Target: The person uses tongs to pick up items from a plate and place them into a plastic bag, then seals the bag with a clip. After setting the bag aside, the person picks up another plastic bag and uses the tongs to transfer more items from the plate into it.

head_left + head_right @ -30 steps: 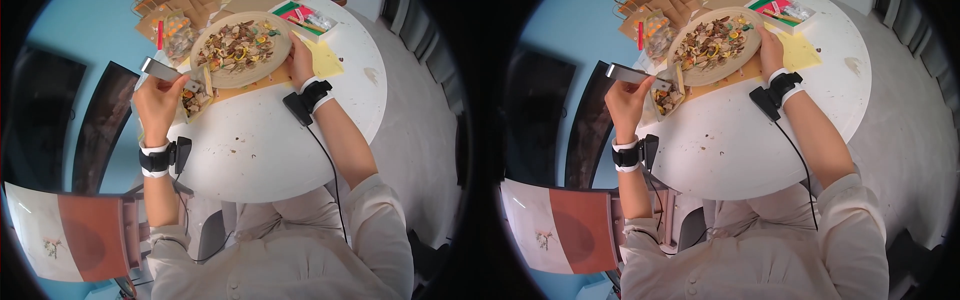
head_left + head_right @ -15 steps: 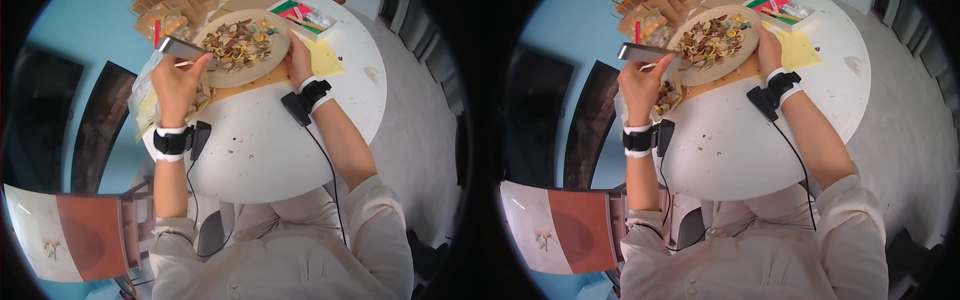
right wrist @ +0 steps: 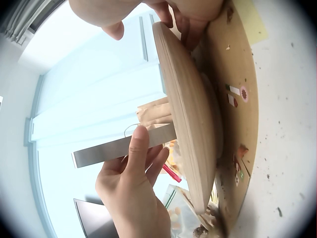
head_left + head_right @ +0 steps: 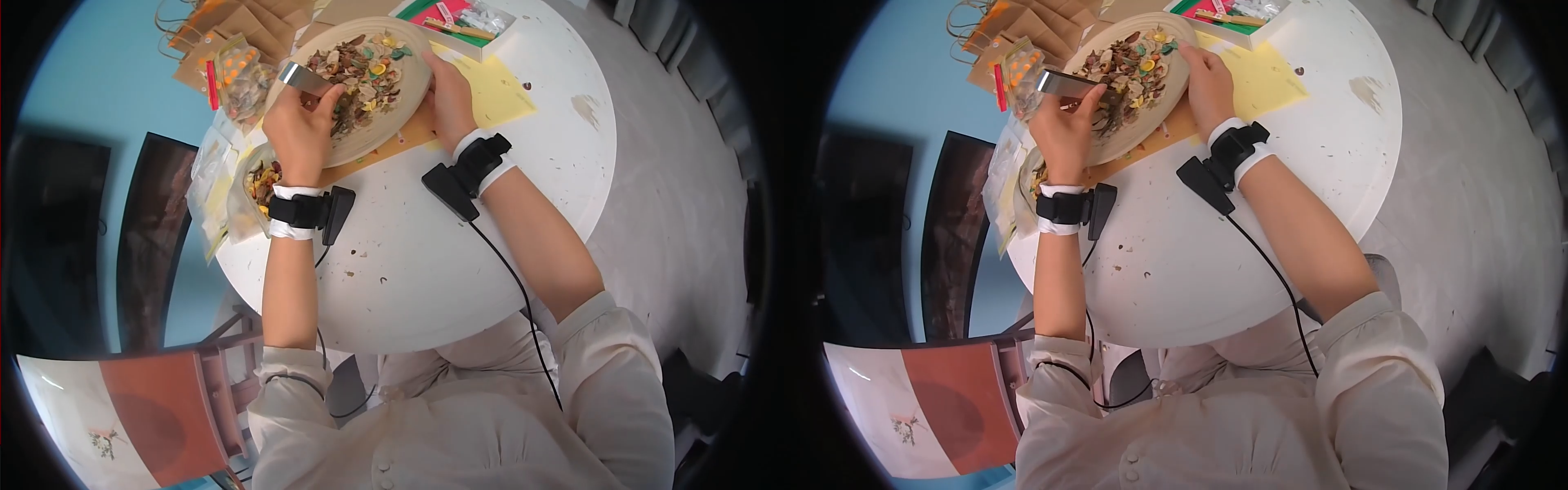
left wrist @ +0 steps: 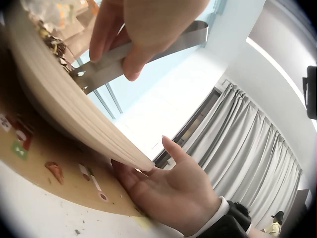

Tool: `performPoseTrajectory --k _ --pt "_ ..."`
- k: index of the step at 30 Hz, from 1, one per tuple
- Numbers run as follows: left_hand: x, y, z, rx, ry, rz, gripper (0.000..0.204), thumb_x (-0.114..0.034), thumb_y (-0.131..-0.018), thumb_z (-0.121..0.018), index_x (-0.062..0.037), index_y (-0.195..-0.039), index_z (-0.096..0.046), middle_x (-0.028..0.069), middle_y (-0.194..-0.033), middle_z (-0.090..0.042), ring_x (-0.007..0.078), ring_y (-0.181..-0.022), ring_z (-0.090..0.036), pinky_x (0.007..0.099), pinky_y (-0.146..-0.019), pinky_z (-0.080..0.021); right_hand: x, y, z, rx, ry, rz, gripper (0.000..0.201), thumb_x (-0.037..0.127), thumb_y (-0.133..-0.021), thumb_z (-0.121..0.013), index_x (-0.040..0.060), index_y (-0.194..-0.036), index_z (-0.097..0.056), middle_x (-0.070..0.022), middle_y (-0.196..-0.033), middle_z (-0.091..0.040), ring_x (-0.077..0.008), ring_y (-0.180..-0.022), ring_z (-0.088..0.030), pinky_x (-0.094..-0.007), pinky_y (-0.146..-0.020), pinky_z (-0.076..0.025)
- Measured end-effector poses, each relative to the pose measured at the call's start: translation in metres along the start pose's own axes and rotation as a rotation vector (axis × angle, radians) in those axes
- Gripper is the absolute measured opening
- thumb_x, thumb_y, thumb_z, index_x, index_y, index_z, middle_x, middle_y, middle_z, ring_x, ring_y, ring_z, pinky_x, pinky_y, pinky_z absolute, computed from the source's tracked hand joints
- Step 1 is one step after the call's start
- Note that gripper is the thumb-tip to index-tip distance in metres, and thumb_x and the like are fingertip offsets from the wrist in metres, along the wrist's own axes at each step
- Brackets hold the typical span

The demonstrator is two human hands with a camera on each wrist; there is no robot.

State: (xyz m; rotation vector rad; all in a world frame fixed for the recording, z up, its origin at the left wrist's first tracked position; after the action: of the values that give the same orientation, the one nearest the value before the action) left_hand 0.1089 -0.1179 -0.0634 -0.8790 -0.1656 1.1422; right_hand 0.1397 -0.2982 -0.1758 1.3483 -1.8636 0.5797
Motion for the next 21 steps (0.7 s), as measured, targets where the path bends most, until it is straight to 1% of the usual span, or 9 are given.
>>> performPoseTrajectory --k 1,3,6,9,10,12,15,19,21 --pt "0.002 0.0 -0.001 -0.015 0.033 0.002 0.03 -0.024 -0.077 -0.083 0.0019 -0.085 -0.07 0.0121 -0.074 -0.072 0.0213 -0.062 -0.068 0.0295 -0.062 -0.051 -0.001 0.001 0.0 -0.025 -0.011 0.023 0.054 0.042 -0.089 -0.066 -0.0047 -0.116 -0.062 -0.0098 -0.107 -0.066 -0.0155 -0.097 -0.059 -0.0264 -0.088 -0.045" --pt "0.004 0.001 -0.003 -0.049 0.099 0.006 0.032 -0.026 -0.077 -0.083 0.0025 -0.085 -0.07 0.0127 -0.073 -0.072 0.0213 -0.062 -0.068 0.0296 -0.061 -0.051 -0.001 0.001 0.001 -0.026 -0.007 0.021 0.054 0.042 -0.089 -0.067 -0.0047 -0.116 -0.062 -0.0099 -0.107 -0.066 -0.0155 -0.098 -0.059 -0.0265 -0.088 -0.045" --pt "0.0 0.001 0.005 -0.059 0.042 0.009 0.033 -0.027 -0.077 -0.083 0.0028 -0.083 -0.071 0.0129 -0.072 -0.071 0.0197 -0.063 -0.069 0.0287 -0.061 -0.051 0.001 0.002 0.0 -0.03 -0.004 0.03 0.054 0.042 -0.089 -0.066 -0.0046 -0.115 -0.062 -0.0099 -0.107 -0.066 -0.0158 -0.098 -0.059 -0.0266 -0.088 -0.046" --pt "-0.003 0.0 0.021 -0.058 0.091 0.083 0.033 -0.028 -0.077 -0.084 0.0028 -0.083 -0.072 0.0117 -0.072 -0.072 0.0157 -0.063 -0.068 0.0271 -0.061 -0.051 0.001 0.001 0.0 -0.02 -0.011 0.025 0.053 0.041 -0.089 -0.066 -0.0043 -0.115 -0.062 -0.0096 -0.107 -0.066 -0.0156 -0.097 -0.059 -0.0267 -0.087 -0.046" --pt "-0.004 0.001 0.029 -0.068 0.12 0.076 0.032 -0.026 -0.078 -0.084 0.0029 -0.084 -0.072 0.0108 -0.073 -0.072 0.0141 -0.064 -0.067 0.0262 -0.061 -0.051 0.0 0.001 0.0 -0.013 -0.014 0.019 0.052 0.041 -0.089 -0.066 -0.0041 -0.115 -0.062 -0.0095 -0.106 -0.066 -0.0155 -0.097 -0.059 -0.0268 -0.086 -0.046" --pt "-0.003 0.002 0.046 -0.088 0.177 0.062 0.029 -0.023 -0.078 -0.084 0.0031 -0.085 -0.073 0.009 -0.073 -0.072 0.0111 -0.064 -0.065 0.0245 -0.061 -0.05 0.003 0.0 0.001 0.027 0.035 -0.033 0.047 0.037 -0.093 -0.061 0.0006 -0.123 -0.058 -0.0072 -0.114 -0.064 -0.0145 -0.104 -0.059 -0.0272 -0.094 -0.044" --pt "-0.004 0.009 0.08 -0.1 0.222 0.055 0.025 -0.016 -0.076 -0.084 0.0031 -0.085 -0.07 0.0108 -0.076 -0.073 0.0132 -0.067 -0.068 0.0255 -0.064 -0.053 0.008 0.005 -0.001 0.064 0.015 -0.053 0.045 0.035 -0.096 -0.058 0.0034 -0.128 -0.055 -0.0064 -0.12 -0.063 -0.0145 -0.109 -0.059 -0.0276 -0.098 -0.043" --pt "0.015 0.029 0.123 -0.076 0.132 0.102 0.025 -0.017 -0.076 -0.084 0.003 -0.085 -0.072 0.0106 -0.076 -0.073 0.0136 -0.066 -0.068 0.0252 -0.064 -0.053 0.012 0.009 -0.004 0.087 -0.046 -0.064 0.045 0.036 -0.097 -0.057 0.0035 -0.128 -0.054 -0.007 -0.122 -0.062 -0.0154 -0.112 -0.057 -0.0292 -0.1 -0.043" --pt "0.025 0.039 0.136 -0.011 0.028 0.098 0.025 -0.017 -0.078 -0.083 0.0032 -0.09 -0.072 0.0101 -0.079 -0.073 0.0124 -0.07 -0.068 0.0244 -0.067 -0.052 0.013 0.01 -0.004 0.092 -0.058 -0.06 0.045 0.035 -0.097 -0.057 0.0034 -0.128 -0.054 -0.007 -0.123 -0.062 -0.0155 -0.112 -0.057 -0.0294 -0.1 -0.043"
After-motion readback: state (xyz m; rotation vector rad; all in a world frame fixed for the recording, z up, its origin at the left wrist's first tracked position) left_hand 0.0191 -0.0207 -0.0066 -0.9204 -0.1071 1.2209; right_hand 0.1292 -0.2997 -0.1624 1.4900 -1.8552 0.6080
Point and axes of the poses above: each hand's wrist, its own y-axis away from the middle knuckle, its own z-axis out of the back of the hand, x = y × z, the point moved 3 cm from there along -y, towards the middle knuckle
